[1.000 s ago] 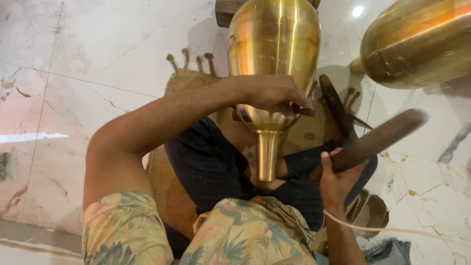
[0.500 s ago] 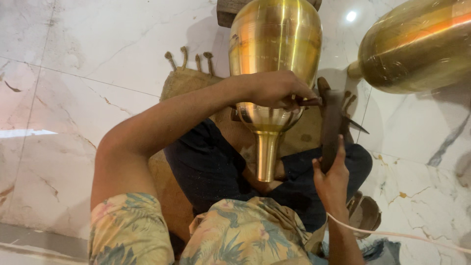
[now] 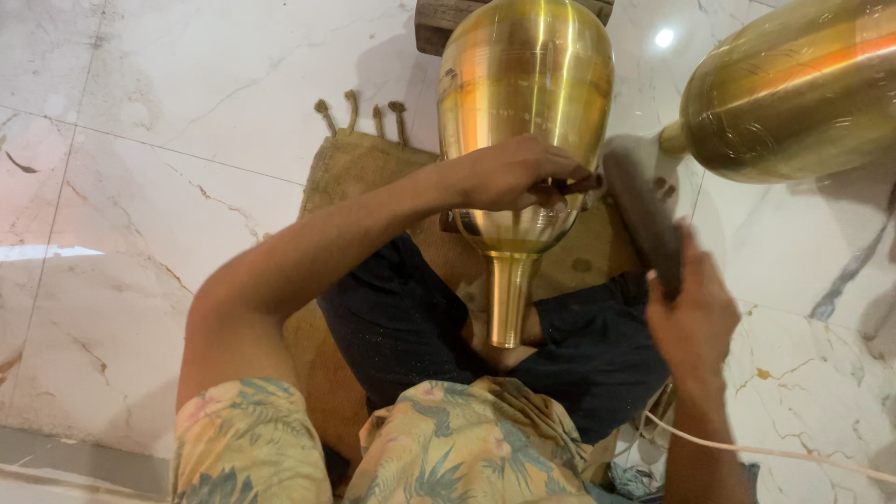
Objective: The person sits on the floor with a large brass vessel held between their legs and engraves decorative patterns into its surface, holding a chisel against the metal and striking it with a wooden mallet. They reposition the chisel repeatedly around the vessel's body and neck, then rotate the vessel to continue working on a new section.
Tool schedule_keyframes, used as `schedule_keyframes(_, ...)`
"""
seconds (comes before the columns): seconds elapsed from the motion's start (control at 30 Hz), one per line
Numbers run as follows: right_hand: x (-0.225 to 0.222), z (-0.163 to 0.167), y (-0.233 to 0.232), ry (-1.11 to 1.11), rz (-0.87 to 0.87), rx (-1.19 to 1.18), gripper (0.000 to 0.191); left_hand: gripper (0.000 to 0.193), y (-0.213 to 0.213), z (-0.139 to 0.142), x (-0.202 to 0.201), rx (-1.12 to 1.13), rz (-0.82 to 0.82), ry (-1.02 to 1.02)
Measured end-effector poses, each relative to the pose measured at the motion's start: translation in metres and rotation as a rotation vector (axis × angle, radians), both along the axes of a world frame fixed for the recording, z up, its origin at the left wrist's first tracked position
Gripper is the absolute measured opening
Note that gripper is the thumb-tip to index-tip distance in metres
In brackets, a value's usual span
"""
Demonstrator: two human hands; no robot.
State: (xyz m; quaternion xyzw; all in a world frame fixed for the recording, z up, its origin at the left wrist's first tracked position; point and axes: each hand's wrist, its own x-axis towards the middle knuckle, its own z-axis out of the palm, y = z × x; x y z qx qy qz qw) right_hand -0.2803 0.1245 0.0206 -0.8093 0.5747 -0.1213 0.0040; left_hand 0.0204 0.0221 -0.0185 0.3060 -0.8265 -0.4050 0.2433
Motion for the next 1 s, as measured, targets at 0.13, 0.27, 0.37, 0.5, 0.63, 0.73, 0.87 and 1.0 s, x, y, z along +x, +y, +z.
schedule_keyframes(0.13, 0.007, 0.03, -0.031, -0.577, -0.02, 0.262, 0.081, 0.038, 0.02, -0.005, 0.007, -0.09, 0.196, 0.222)
schedule_keyframes(0.27, 0.02, 0.083, -0.063, -0.096, 0.061, 0.269, 0.081, 0.036, 0.044, -0.005, 0.009, 0.015, 0.465, 0.186)
schedule_keyframes(0.37, 0.045, 0.122, -0.079, 0.473, 0.116, 0.244, 0.076, 0.036, 0.064, -0.007, 0.0, -0.025, 0.674, 0.332)
schedule_keyframes(0.5, 0.082, 0.147, -0.077, -0.112, 0.28, 0.16, 0.071, 0.035, 0.076, -0.017, -0.011, 0.019, 0.856, 0.514)
schedule_keyframes(0.63, 0.066, 0.141, -0.058, 0.806, 0.189, 0.203, 0.091, 0.034, 0.083, -0.03, -0.009, 0.026, 0.991, 0.597)
schedule_keyframes(0.73, 0.041, 0.092, -0.055, 0.291, 0.169, 0.177, 0.081, 0.029, 0.089, -0.041, 0.032, 0.144, 1.308, 0.947)
schedule_keyframes(0.87, 0.003, 0.011, -0.027, 0.042, 0.05, 0.221, 0.088, 0.033, 0.126, -0.061, 0.077, 0.243, 1.436, 0.816)
schedule_keyframes(1.0, -0.006, -0.063, 0.037, -0.703, -0.258, 0.323, 0.085, 0.033, 0.142, -0.078, 0.064, 0.394, 1.293, 0.68)
